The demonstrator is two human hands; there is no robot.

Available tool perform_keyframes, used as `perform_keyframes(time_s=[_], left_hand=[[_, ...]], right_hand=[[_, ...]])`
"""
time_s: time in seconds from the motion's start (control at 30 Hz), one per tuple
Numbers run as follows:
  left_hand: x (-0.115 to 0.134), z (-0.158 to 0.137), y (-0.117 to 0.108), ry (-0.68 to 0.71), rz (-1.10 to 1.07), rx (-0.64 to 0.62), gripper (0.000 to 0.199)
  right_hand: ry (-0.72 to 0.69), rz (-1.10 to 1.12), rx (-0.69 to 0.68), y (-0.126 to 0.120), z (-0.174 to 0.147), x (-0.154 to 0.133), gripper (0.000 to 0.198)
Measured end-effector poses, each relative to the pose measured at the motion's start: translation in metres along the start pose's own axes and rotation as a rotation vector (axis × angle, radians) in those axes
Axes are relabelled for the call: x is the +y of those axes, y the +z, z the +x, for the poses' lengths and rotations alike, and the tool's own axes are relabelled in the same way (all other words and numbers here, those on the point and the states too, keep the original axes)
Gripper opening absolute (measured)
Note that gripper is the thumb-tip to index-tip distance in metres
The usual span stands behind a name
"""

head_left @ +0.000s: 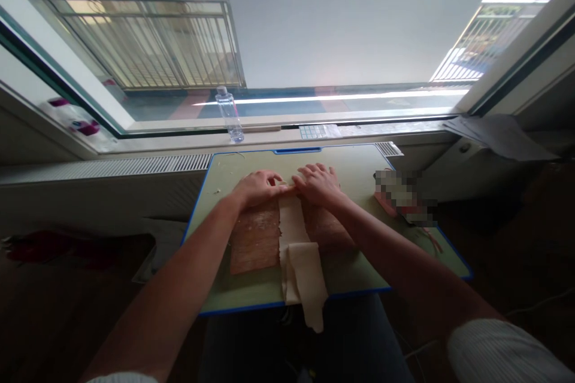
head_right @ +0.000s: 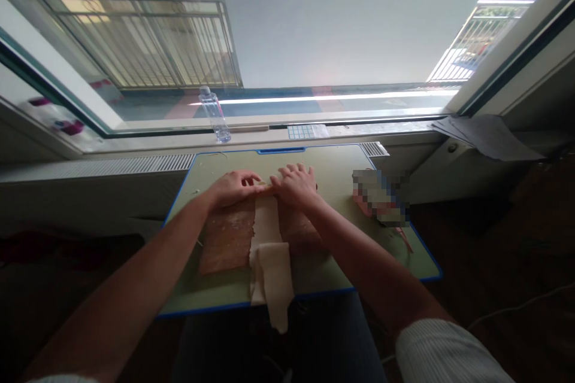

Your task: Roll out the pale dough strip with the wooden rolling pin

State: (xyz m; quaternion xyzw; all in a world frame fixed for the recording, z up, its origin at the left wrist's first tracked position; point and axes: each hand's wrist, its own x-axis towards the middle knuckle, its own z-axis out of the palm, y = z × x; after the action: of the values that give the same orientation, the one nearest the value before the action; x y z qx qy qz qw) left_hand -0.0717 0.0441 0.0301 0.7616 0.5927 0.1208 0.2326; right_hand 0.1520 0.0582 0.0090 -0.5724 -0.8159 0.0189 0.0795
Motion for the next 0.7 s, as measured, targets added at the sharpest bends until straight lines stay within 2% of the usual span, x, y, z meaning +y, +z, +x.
perform_keyframes(time_s=[0.1,0.17,0.27,0.4,0.57,0.7], left_hand=[[0.002,-0.024,-0.003,0.002,0.129,0.101,0.059],[0.003,-0.038,-0.004,-0.01,0.202,0.131,0.048],[0.007,-0.053,-0.003,-0.008,0.274,0.104,0.029],[0.019,-0.072,0.005,0.05,0.208,0.141,0.025],[0.036,-0.096,0.022,0.085,0.172,0.208,0.016],[0.048,-0.09,0.04,-0.06,0.215,0.305,0.027]], right_hand=[[-0.035,0.053,0.084,0.001,-0.025,0.002,0.047],[-0.101,0.101,0.099,0.0,-0.038,0.004,0.043],[-0.204,0.157,0.101,-0.006,-0.052,0.007,0.03],[-0.262,0.213,0.115,-0.015,-0.07,0.013,0.018],[-0.208,0.235,0.127,-0.018,-0.096,0.017,0.022],[-0.049,0.099,0.136,-0.011,-0.103,0.005,0.035]])
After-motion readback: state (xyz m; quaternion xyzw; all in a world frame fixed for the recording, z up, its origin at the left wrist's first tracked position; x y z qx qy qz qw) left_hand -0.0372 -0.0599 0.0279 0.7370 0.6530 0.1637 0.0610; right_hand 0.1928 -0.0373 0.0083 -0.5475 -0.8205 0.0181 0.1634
